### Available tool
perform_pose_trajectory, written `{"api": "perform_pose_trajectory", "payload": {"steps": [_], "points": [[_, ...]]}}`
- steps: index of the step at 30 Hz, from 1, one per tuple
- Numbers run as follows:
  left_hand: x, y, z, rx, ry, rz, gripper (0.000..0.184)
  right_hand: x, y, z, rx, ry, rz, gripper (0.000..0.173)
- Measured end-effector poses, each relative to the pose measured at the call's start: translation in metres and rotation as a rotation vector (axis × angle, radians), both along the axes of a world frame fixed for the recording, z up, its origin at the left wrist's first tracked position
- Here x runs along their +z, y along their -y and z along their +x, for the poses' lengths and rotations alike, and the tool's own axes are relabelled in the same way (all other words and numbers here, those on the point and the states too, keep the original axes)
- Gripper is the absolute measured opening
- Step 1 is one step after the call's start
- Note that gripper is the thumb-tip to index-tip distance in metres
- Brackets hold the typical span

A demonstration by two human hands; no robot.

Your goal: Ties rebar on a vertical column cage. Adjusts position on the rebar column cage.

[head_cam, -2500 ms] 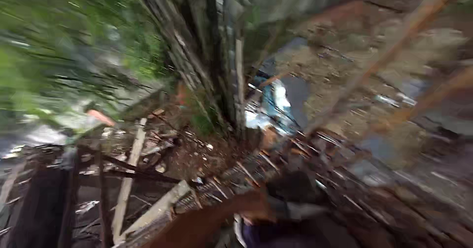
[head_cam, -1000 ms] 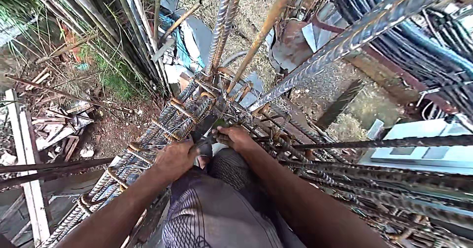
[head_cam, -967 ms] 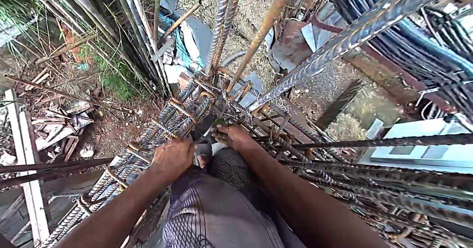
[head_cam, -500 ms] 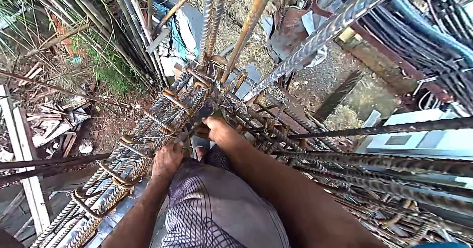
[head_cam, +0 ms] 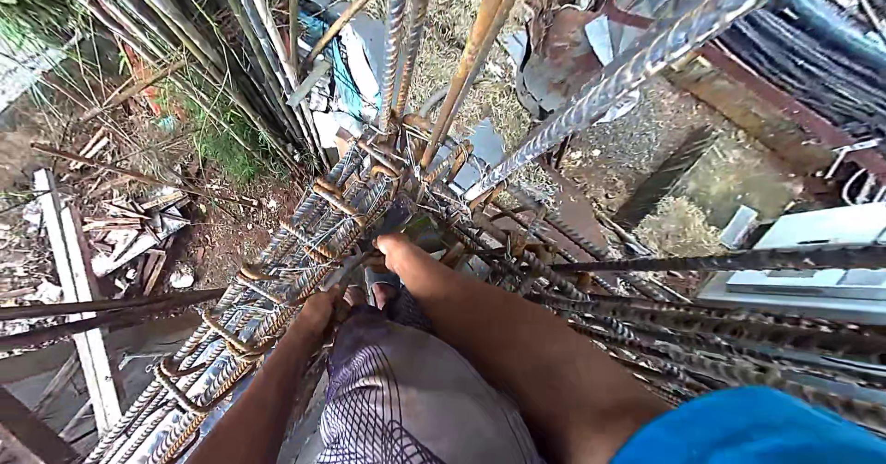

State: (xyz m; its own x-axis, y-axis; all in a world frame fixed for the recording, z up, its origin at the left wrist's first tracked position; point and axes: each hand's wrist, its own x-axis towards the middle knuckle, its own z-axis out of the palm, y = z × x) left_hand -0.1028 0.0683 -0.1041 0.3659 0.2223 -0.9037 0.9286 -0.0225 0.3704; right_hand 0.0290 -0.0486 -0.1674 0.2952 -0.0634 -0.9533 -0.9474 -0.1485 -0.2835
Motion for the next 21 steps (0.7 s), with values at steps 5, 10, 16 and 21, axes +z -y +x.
{"api": "perform_pose_trajectory", "payload": {"steps": [5,10,16,21], "points": [[0.013,-0.005,0.001,-0.446,0.074,0.279,0.036,0.004,0.005,0.003,-0.097,0.014,0.061,0.034],[0.065,0.005,0.011,-0.854,0.102,0.508,0.072,0.018,0.012,0.004,-0.216,0.050,0.153,0.035],[0.106,0.026,0.038,-1.392,0.119,0.773,0.076,0.032,0.020,0.013,-0.484,0.116,0.307,0.029],[0.119,0.025,0.048,-1.641,0.402,0.988,0.050,0.038,0.026,0.016,-0.697,0.100,0.452,0.029]]}}
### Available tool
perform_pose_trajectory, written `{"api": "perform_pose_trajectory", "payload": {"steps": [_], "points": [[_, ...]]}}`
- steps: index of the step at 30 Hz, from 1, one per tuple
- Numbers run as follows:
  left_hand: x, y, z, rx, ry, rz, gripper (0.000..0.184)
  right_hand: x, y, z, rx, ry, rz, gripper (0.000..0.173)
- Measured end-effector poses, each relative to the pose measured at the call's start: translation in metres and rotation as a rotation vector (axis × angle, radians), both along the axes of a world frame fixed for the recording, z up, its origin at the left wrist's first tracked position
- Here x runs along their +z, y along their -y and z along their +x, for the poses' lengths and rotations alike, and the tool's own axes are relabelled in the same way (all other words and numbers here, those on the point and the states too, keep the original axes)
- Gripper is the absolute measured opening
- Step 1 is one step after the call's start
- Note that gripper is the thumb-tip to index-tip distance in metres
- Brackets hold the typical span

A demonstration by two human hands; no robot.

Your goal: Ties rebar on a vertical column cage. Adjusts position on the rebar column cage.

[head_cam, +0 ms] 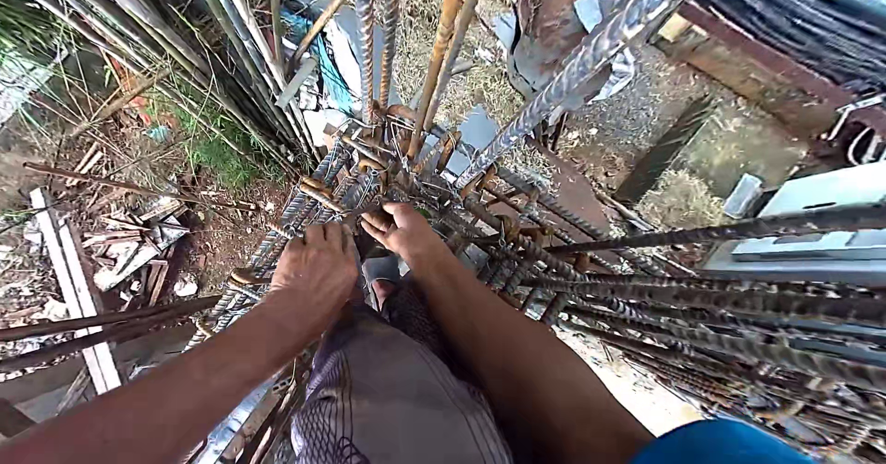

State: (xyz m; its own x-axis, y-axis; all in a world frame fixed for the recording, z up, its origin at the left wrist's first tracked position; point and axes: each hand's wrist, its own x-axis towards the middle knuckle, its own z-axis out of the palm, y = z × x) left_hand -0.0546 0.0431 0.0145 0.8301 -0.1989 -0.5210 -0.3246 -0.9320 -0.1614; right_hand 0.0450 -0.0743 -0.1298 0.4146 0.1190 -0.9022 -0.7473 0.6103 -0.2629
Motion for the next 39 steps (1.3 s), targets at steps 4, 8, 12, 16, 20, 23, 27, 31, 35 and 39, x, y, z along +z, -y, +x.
{"api": "perform_pose_trajectory", "payload": {"steps": [4,8,12,16,20,23,27,31,35,39], "points": [[0.010,0.012,0.014,-0.093,-0.256,0.108,0.037,-0.004,0.000,-0.004,-0.132,-0.066,0.087,0.026],[0.017,0.002,0.034,-0.122,-0.409,-0.013,0.023,-0.008,-0.008,-0.015,-0.042,-0.056,-0.013,0.028],[0.016,-0.013,0.061,0.089,-0.495,-0.178,0.010,-0.009,-0.013,-0.023,0.042,-0.033,-0.116,0.027],[0.001,-0.036,0.076,0.466,-0.646,-0.410,0.012,-0.006,-0.013,-0.032,0.078,-0.049,-0.217,0.021],[-0.019,-0.065,0.063,0.845,-0.813,-0.752,0.017,-0.012,-0.015,-0.038,0.058,-0.066,-0.315,0.025],[-0.022,-0.066,0.058,0.744,-0.800,-0.659,0.018,-0.015,-0.018,-0.039,0.078,-0.083,-0.332,0.028],[0.024,0.009,0.073,0.121,-0.512,0.017,0.010,-0.004,-0.014,-0.035,0.011,-0.065,-0.285,0.028],[0.009,0.039,0.054,-0.094,-0.374,0.201,0.009,-0.003,-0.012,-0.033,-0.041,-0.050,-0.244,0.018],[-0.017,0.002,0.054,-0.079,-0.304,0.078,0.011,-0.008,-0.018,-0.033,-0.064,-0.081,-0.228,0.029],[-0.014,-0.004,0.080,-0.073,-0.293,0.076,0.016,-0.002,-0.024,-0.031,-0.165,-0.071,-0.227,0.034]]}}
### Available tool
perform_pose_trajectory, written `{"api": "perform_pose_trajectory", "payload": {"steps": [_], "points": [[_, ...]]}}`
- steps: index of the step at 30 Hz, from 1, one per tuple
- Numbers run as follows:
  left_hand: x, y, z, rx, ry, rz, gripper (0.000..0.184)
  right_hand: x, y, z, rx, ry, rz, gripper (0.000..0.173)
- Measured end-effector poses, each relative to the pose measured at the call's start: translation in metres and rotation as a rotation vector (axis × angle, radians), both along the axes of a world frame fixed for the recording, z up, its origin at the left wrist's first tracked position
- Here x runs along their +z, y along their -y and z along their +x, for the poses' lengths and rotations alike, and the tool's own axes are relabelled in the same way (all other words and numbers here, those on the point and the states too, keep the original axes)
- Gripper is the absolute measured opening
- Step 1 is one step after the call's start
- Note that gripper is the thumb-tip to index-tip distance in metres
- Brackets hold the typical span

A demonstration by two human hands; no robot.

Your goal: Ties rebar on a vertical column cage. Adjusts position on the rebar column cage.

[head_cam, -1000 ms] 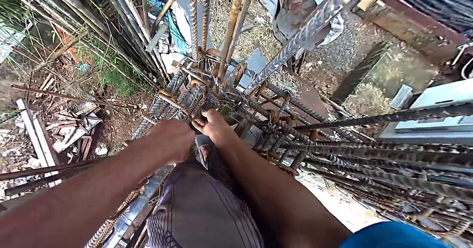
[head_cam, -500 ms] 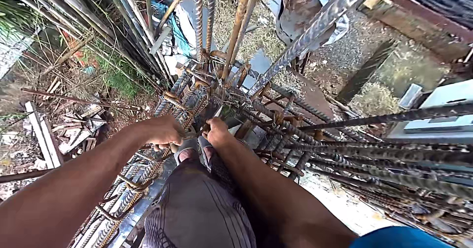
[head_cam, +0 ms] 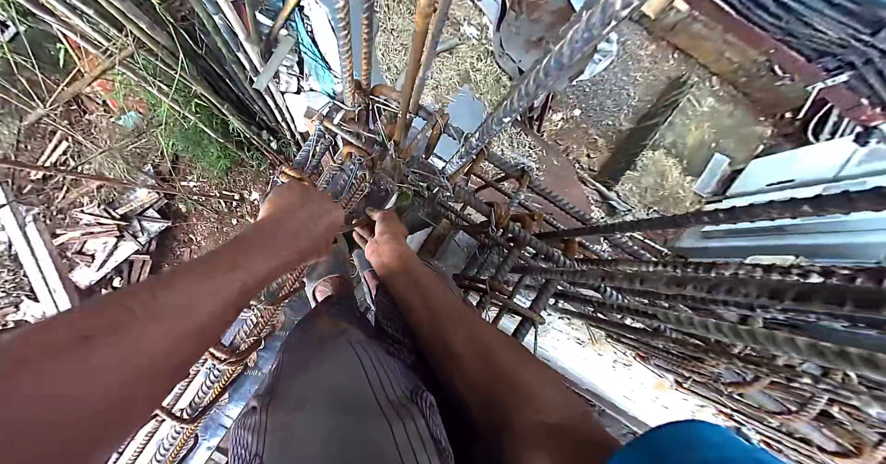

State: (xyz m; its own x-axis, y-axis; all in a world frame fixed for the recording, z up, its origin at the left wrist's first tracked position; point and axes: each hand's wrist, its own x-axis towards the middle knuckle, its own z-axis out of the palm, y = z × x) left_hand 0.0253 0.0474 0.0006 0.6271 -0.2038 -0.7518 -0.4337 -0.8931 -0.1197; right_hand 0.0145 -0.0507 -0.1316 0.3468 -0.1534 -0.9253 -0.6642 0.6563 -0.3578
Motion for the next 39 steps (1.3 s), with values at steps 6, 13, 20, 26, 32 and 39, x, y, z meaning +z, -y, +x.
{"api": "perform_pose_trajectory", "payload": {"steps": [6,13,20,26,32,39], "points": [[0.000,-0.016,0.030,-0.006,-0.002,-0.014,0.028,0.002,-0.003,0.001,-0.136,0.069,0.039,0.037],[-0.020,-0.030,0.043,0.263,-0.139,-0.107,0.028,0.007,0.003,0.004,-0.183,0.093,0.044,0.037],[0.014,-0.009,0.041,-0.100,-0.055,-0.075,0.023,0.016,0.019,0.013,-0.122,0.050,0.108,0.041],[0.018,0.003,0.053,-0.139,-0.076,-0.077,0.017,0.013,0.029,0.015,-0.030,0.055,0.124,0.032],[0.029,0.013,0.038,-0.166,0.006,0.028,0.010,0.008,0.023,0.009,-0.036,0.020,0.180,0.031],[0.023,-0.009,0.033,-0.074,-0.091,-0.006,0.018,0.018,0.032,0.004,-0.010,-0.094,0.122,0.035]]}}
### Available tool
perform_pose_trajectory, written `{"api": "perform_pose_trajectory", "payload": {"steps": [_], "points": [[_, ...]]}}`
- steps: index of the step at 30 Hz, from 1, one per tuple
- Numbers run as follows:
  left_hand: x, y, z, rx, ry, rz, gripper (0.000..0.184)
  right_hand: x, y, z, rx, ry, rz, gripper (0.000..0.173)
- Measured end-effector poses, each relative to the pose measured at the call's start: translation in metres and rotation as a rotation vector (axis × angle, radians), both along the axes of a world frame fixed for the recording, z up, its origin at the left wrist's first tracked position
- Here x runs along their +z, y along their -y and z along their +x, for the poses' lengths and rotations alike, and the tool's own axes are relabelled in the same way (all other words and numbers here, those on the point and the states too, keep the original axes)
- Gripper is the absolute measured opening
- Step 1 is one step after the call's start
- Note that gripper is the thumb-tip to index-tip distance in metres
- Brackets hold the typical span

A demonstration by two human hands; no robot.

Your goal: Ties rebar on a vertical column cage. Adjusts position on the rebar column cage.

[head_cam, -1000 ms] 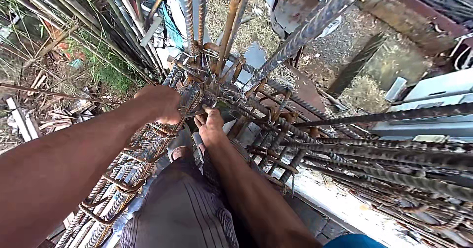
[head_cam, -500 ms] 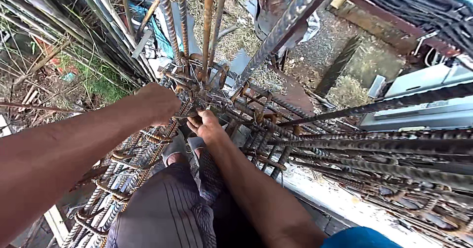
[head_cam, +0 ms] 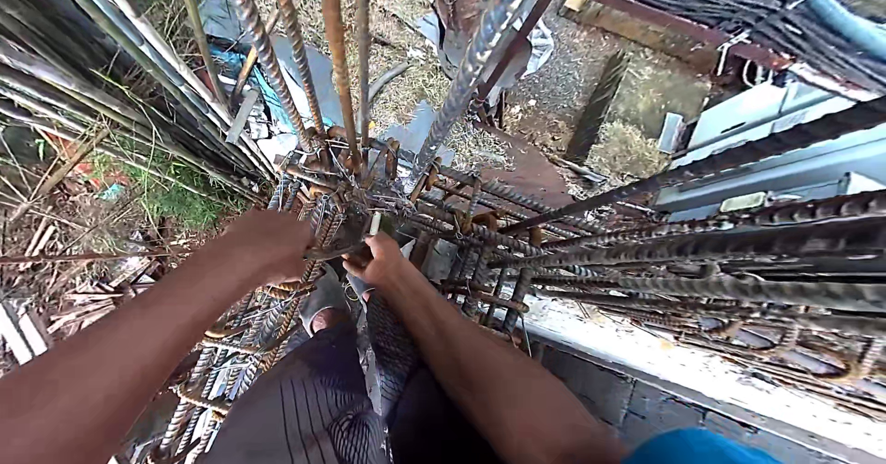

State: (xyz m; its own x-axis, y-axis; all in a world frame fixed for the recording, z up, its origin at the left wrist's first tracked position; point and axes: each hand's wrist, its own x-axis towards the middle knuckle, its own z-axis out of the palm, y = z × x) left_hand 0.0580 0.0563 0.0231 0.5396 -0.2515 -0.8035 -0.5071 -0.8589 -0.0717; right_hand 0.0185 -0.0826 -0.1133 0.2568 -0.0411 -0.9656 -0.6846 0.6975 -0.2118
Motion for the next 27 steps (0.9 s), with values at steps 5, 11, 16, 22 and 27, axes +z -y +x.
{"api": "perform_pose_trajectory", "payload": {"steps": [5,11,16,22,27], "points": [[0.016,-0.028,-0.038,0.198,0.038,-0.084,0.014,-0.015,0.026,0.003,-0.084,-0.021,-0.101,0.037],[0.025,-0.053,-0.091,0.380,0.099,-0.136,0.020,-0.047,0.048,0.004,-0.097,0.012,-0.176,0.045],[0.011,-0.070,-0.109,0.579,0.017,-0.242,0.029,-0.108,0.064,-0.008,-0.250,0.238,-0.083,0.062],[-0.006,-0.076,-0.117,0.733,0.055,-0.408,0.029,-0.103,0.062,-0.003,-0.449,0.236,-0.035,0.046],[-0.014,-0.083,-0.123,0.819,0.083,-0.523,0.032,-0.129,0.071,-0.011,-0.410,0.285,-0.018,0.034]]}}
